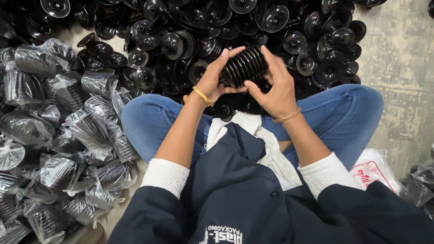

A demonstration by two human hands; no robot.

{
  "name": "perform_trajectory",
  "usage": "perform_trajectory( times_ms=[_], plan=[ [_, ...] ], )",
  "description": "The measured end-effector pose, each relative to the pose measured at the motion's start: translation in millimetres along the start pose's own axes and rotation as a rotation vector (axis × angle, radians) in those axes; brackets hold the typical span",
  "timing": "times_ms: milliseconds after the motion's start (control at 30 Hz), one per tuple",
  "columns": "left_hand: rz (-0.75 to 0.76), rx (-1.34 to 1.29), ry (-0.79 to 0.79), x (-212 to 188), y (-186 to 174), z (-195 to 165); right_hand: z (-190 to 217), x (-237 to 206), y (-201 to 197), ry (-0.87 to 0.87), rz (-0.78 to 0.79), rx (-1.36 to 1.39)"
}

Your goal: The person sits on the floor among large piles of black plastic parts and plastic-wrapped bundles. They pick up individual parts, stack them onto a ribbed cylindrical stack held in one hand, and place completed stacks aside with the other piles.

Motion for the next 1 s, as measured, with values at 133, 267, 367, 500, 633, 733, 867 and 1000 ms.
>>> perform_trajectory(
  times_ms=[133,267,367,500,633,733,867,1000],
  plan=[
    [0.097,0.011,-0.005,4,4,8,18,-4,6,-0.170,-0.009,-0.259],
    [0.307,0.011,-0.115,-3,23,22,-5,-15,-10,-0.149,-0.098,-0.296],
    [0.289,0.095,0.003,-7,18,6,-59,-38,-63,-0.015,-0.143,-0.065],
    [0.053,0.097,0.160,-7,-7,-16,-179,-120,-205,0.266,-0.751,0.752],
    [0.022,0.088,0.147,-8,-10,-13,-249,-207,-280,0.487,-0.946,0.496],
    [0.027,0.109,0.126,-9,-11,-10,-290,-251,-270,0.753,-0.914,0.207],
    [-0.020,0.138,0.117,-9,-15,-9,-324,-219,-247,0.793,-0.641,0.232],
    [-0.040,0.154,0.083,-8,-17,-6,-331,-119,-278,0.757,-0.635,0.191]
  ],
)
Point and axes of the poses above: each hand's wrist, its own x-axis towards the middle knuckle, its own y-axis out of the palm, z = x × y, the point moved 9 cm from there along x, towards the middle knuckle, and after that the axes turned 5 degrees about z, right-handed, at the moved point
